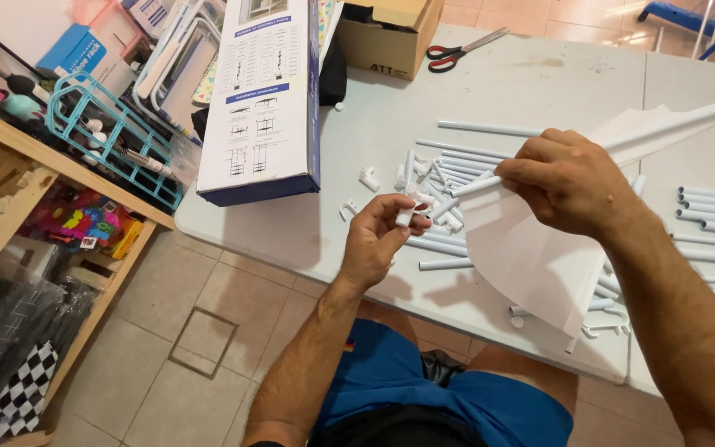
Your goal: Unboxing and assembling a multi-tier shoe rack by connecting metal tubes with plastic joints and adding fabric shelves.
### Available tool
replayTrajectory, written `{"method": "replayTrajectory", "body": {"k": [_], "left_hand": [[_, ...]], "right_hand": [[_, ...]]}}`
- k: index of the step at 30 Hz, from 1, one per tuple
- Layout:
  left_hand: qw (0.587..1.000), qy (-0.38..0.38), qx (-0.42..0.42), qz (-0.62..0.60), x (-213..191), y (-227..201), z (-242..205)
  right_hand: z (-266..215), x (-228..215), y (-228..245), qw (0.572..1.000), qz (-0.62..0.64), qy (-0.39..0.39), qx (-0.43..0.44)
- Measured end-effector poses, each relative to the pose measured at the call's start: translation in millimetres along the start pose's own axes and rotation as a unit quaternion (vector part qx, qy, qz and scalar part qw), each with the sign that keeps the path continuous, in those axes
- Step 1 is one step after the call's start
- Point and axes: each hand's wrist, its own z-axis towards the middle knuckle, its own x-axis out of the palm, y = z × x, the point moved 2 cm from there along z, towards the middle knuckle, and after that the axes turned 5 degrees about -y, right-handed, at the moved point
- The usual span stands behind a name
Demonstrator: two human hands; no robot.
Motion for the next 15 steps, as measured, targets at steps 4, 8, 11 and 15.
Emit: {"method": "replayTrajectory", "body": {"k": [4,8,11,15], "left_hand": [[0.999,0.014,0.013,-0.048,-1,-1,0],[0.997,-0.037,0.021,-0.065,1,10,2],[0.993,-0.091,0.033,-0.064,6,8,3],[0.986,-0.118,0.049,0.107,8,-2,8]], "right_hand": [[3,4,0,1.0,-0.012,-0.007,-0.013],[6,9,3,1.0,-0.03,0.0,-0.006],[11,11,6,1.0,-0.025,0.0,0.008],[19,12,11,0.999,-0.033,-0.013,-0.007]]}}
